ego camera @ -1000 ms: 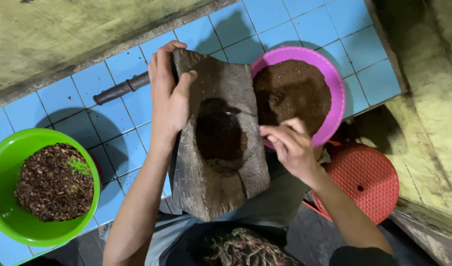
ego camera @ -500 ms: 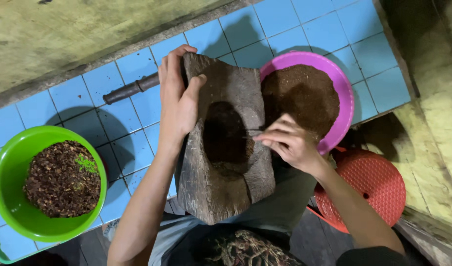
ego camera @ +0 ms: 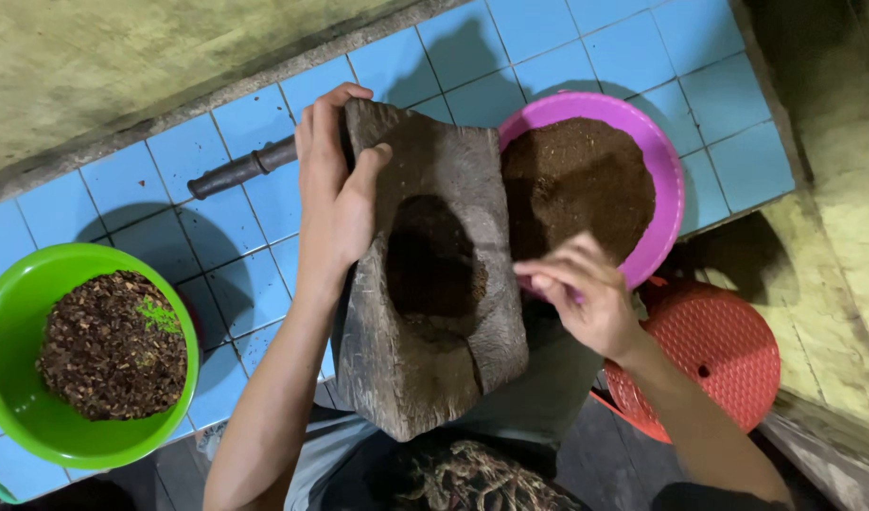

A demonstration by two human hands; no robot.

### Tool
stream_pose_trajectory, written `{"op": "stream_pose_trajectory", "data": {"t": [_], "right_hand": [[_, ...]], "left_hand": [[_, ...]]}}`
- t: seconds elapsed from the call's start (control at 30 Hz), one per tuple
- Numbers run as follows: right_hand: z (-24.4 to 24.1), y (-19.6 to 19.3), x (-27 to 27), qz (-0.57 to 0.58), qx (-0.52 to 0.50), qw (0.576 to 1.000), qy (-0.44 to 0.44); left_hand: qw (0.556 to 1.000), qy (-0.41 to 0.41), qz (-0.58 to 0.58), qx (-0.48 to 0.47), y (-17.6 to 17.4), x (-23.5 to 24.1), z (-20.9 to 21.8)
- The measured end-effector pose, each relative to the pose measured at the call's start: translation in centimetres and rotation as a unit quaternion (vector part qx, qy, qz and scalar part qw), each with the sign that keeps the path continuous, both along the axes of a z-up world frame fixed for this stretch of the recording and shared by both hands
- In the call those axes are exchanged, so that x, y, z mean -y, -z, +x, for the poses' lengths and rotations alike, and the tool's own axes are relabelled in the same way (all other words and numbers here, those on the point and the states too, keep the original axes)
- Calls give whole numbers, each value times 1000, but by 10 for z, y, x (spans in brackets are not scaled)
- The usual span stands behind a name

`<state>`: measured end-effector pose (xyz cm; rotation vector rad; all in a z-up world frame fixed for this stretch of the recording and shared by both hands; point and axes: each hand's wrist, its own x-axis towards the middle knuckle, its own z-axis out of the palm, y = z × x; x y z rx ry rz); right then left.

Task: The person scoops a brown granular substance from a wooden mortar into a pink bowl using a metal spoon. After emptying the mortar, the person pours a coarser brown material from a green bowl into the mortar.

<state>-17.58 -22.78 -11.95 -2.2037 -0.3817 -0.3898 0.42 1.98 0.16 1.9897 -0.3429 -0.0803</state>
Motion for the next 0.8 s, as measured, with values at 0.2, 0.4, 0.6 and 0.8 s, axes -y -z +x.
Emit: {"op": "stream_pose_trajectory", "data": {"t": [0.2,0.4,0.6,0.8], "right_hand": [[48,-17,-30,-47,90,989,-106],[31,-72,-42,-182,67,956,-219],[47,-55,-29,-119,93,979,-136],[42,-39,-47,-79,24,980,-178]], "left_hand": [[1000,-7,6,-9,-2,2,-1],[1000,-5,-2,-2,1,0,1],[1000,-6,-4,-6,0,-2,0],[999,-1,-45,-19,6,-5,1]]}}
